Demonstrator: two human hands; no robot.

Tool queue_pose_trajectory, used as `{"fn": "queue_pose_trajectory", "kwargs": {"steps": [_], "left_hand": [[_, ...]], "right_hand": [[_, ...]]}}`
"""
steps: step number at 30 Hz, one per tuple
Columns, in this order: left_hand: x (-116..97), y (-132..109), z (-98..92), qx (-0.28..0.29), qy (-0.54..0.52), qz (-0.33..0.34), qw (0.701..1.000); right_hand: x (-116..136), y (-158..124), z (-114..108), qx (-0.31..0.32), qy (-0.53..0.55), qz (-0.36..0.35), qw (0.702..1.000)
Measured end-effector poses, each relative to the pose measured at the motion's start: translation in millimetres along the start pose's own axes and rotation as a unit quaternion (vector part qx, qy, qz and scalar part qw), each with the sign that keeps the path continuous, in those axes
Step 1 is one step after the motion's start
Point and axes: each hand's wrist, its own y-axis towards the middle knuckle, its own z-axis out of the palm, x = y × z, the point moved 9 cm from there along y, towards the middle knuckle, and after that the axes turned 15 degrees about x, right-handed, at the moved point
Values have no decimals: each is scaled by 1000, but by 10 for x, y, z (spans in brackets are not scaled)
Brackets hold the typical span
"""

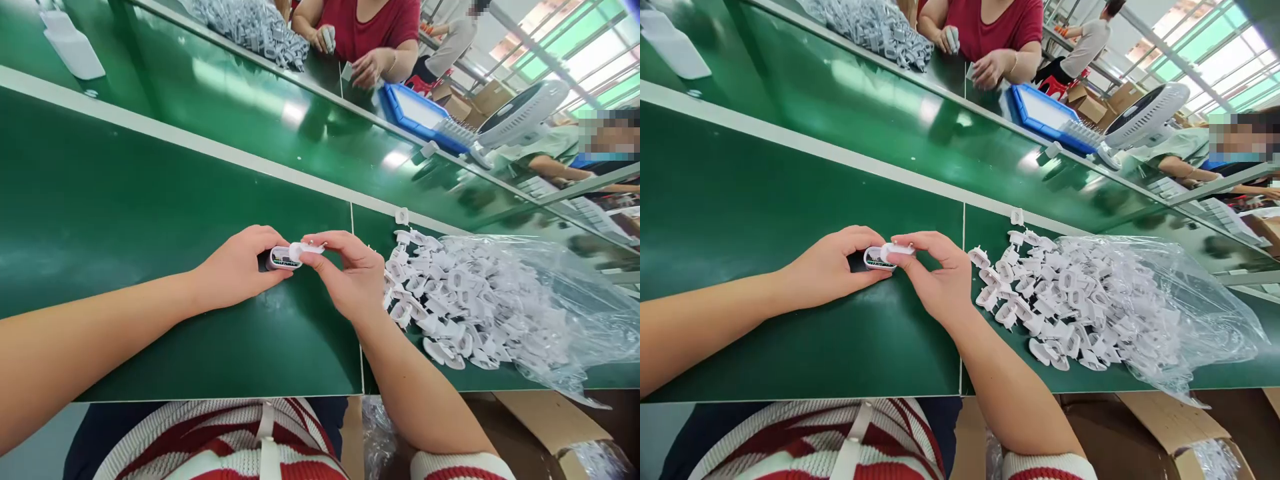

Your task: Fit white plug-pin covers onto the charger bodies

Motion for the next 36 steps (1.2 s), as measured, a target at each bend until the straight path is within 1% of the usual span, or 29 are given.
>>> {"fn": "queue_pose_trajectory", "kwargs": {"steps": [2,5,8,11,14,16,20,23,30,36], "left_hand": [[11,1,-2,0,-4,-4,1000],[14,8,-6,-1,-3,-10,1000],[-10,18,-13,-2,1,-3,1000],[-30,24,-12,4,-3,4,1000],[-28,21,-16,5,-14,4,1000],[-17,21,-16,4,-19,2,1000],[0,30,-2,5,-18,-1,1000],[-7,29,-4,2,-17,7,1000],[-24,16,-17,-2,-17,14,1000],[-7,26,4,3,-19,2,1000]], "right_hand": [[51,-20,88,-1,1,-22,1000],[30,-6,190,7,22,-30,999],[36,27,235,21,-27,-42,998],[91,40,239,30,-99,-61,993],[141,31,233,31,-146,-67,986],[144,18,216,21,-149,-60,987],[84,-8,157,-13,-101,-38,994],[74,-2,178,-4,-102,-45,994],[168,20,222,30,-179,-65,981],[284,6,266,25,-241,-80,967]]}}
